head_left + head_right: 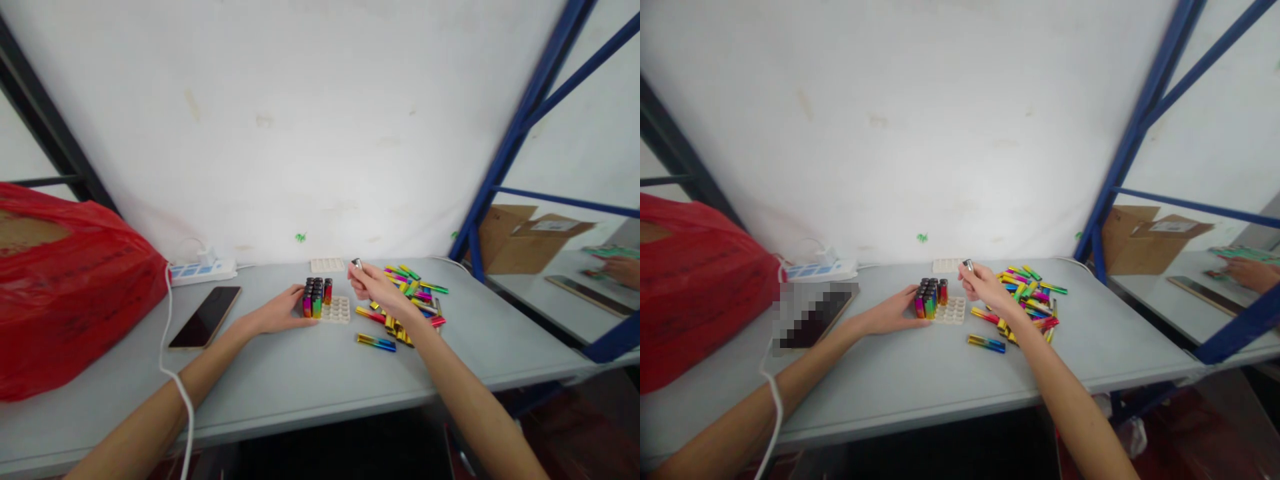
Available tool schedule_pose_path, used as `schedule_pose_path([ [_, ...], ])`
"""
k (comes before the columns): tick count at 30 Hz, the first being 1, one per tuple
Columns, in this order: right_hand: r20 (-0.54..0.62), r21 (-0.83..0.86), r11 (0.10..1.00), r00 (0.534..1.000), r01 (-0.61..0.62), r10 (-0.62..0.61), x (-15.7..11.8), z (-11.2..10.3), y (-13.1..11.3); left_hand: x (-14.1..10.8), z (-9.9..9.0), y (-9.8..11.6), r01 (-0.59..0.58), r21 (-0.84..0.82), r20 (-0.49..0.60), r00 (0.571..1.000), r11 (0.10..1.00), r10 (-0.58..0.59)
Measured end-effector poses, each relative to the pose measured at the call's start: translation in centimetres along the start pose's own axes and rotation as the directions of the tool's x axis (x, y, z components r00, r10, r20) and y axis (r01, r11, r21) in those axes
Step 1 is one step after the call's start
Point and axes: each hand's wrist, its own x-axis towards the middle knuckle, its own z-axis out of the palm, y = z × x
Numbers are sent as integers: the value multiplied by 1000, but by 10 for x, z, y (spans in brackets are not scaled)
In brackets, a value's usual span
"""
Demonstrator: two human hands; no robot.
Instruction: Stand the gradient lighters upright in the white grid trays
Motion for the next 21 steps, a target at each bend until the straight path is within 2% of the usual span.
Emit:
schedule_pose_path([
  [2,-40,-282,958,997,58,-72,0,2,1,0,0,-1,1,0,8,1000,1000,-1],
  [3,-67,-454,886,988,92,-137,0,3,2,0,0,-1,1,2,10,1000,1000,-1],
  [5,-77,-728,675,965,117,-251,-1,6,4,0,1,-3,-5,7,12,1000,1000,5],
  [7,-61,-854,512,959,94,-278,-2,11,7,1,2,-4,-18,7,9,1000,1000,18],
  [9,-60,-895,443,966,59,-250,-1,14,11,1,3,-6,-28,2,0,1000,1000,28],
  [11,-74,-903,429,973,27,-217,1,16,14,1,3,-6,-29,4,-2,1000,1000,29],
  [15,-96,-884,467,977,5,-193,5,15,18,1,3,-5,-15,26,13,1000,1000,15],
  [21,-55,-850,517,961,97,-271,6,13,24,2,1,-1,-1,17,5,1000,1000,1],
])
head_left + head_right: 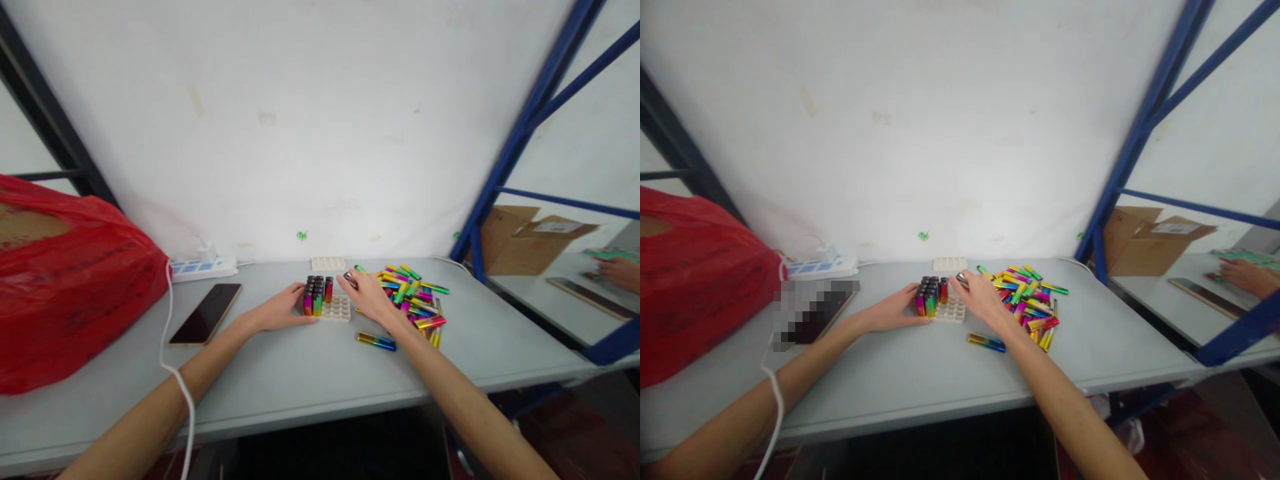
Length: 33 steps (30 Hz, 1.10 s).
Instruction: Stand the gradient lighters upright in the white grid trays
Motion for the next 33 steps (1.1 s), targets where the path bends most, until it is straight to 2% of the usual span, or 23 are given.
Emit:
schedule_pose_path([
  [8,56,25,970,969,241,-242,-3,7,0,0,-1,2,-2,7,14,1000,1000,2],
  [12,135,39,978,969,204,-207,-1,10,2,0,-1,1,0,15,19,1000,1000,0],
  [16,135,58,983,974,176,-183,0,15,4,-1,0,-1,-12,7,8,1000,1000,12],
  [20,230,-4,981,955,192,-186,-1,18,1,-1,1,-2,-13,-9,0,1000,1000,13],
  [22,288,-41,985,946,167,-149,-1,19,-3,-1,1,-2,-27,-17,-10,1000,1000,26],
  [26,320,-160,980,946,115,-59,-3,19,-15,-2,0,0,-25,-12,-15,1000,1000,25],
  [30,362,-147,969,922,201,-136,-4,13,-14,-2,-1,1,-17,-7,-6,1000,1000,17],
  [33,333,-75,969,922,234,-197,-1,4,1,-2,-2,2,-16,6,7,1000,1000,16],
])
